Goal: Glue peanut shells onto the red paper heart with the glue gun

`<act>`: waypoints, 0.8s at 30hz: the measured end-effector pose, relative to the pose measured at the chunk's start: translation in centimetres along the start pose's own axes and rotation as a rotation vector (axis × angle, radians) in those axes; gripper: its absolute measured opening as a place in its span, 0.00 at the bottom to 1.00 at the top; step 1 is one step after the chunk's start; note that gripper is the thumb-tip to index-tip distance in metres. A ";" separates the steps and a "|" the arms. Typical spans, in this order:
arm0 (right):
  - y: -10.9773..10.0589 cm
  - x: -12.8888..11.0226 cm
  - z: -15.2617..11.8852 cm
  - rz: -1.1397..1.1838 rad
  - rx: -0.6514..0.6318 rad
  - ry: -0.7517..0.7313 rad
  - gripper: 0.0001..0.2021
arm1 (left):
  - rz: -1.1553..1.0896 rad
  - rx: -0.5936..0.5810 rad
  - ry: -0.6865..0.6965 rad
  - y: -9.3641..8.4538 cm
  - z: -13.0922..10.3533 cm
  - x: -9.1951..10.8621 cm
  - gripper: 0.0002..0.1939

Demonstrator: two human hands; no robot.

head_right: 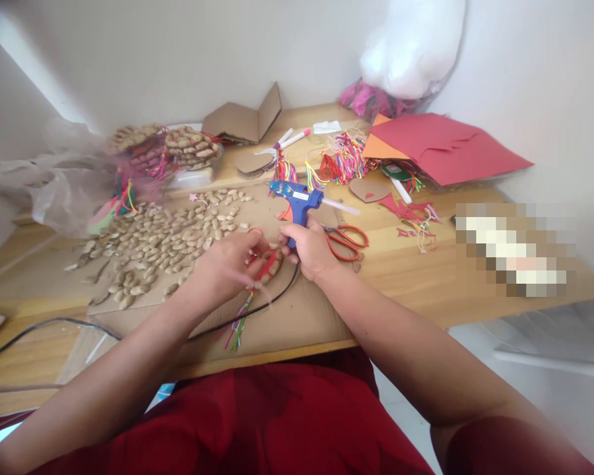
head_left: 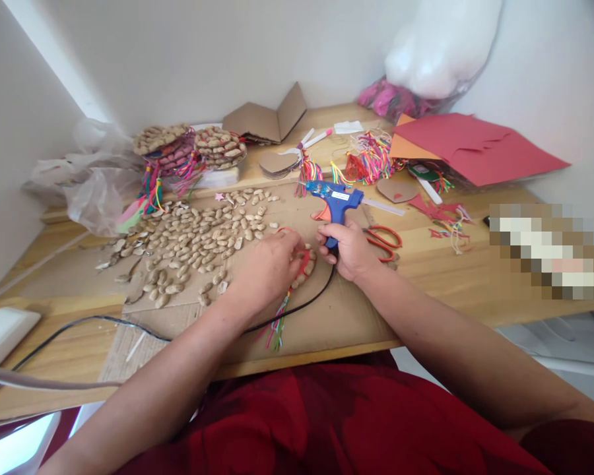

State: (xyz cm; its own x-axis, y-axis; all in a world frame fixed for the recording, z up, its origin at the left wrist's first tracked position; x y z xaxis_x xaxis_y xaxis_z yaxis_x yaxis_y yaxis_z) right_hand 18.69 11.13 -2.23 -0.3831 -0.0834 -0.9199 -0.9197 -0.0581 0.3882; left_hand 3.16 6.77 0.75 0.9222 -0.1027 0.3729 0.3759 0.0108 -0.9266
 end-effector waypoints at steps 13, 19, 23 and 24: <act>0.1 -0.2 0.0 0.016 -0.010 -0.009 0.14 | -0.167 0.087 0.113 -0.5 -0.6 -3.2 0.14; 0.1 -0.2 0.0 0.008 -0.014 -0.007 0.13 | -0.095 0.097 0.159 0.0 -0.4 -3.2 0.12; 0.1 -0.1 0.0 0.005 -0.019 -0.008 0.13 | -0.064 0.101 0.174 0.3 -0.5 -2.9 0.12; 0.1 -0.1 0.0 0.005 -0.017 -0.007 0.13 | -0.061 0.095 0.174 0.4 -0.5 -2.8 0.12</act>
State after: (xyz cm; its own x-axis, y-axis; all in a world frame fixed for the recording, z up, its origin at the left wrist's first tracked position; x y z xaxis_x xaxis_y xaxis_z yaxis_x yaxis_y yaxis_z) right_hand 18.67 11.13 -2.11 -0.3881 -0.0763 -0.9185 -0.9163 -0.0747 0.3934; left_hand 0.68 6.57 -0.71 0.8710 -0.2762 0.4062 0.4449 0.0927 -0.8908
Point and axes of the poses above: each hand's wrist, its own z-axis towards the middle knuckle, its own y-axis out of the palm, x = y × z, the point moved 2 cm from there along z, towards the middle knuckle, and after that the axes turned 13 degrees about -y, right-handed, at the moved point
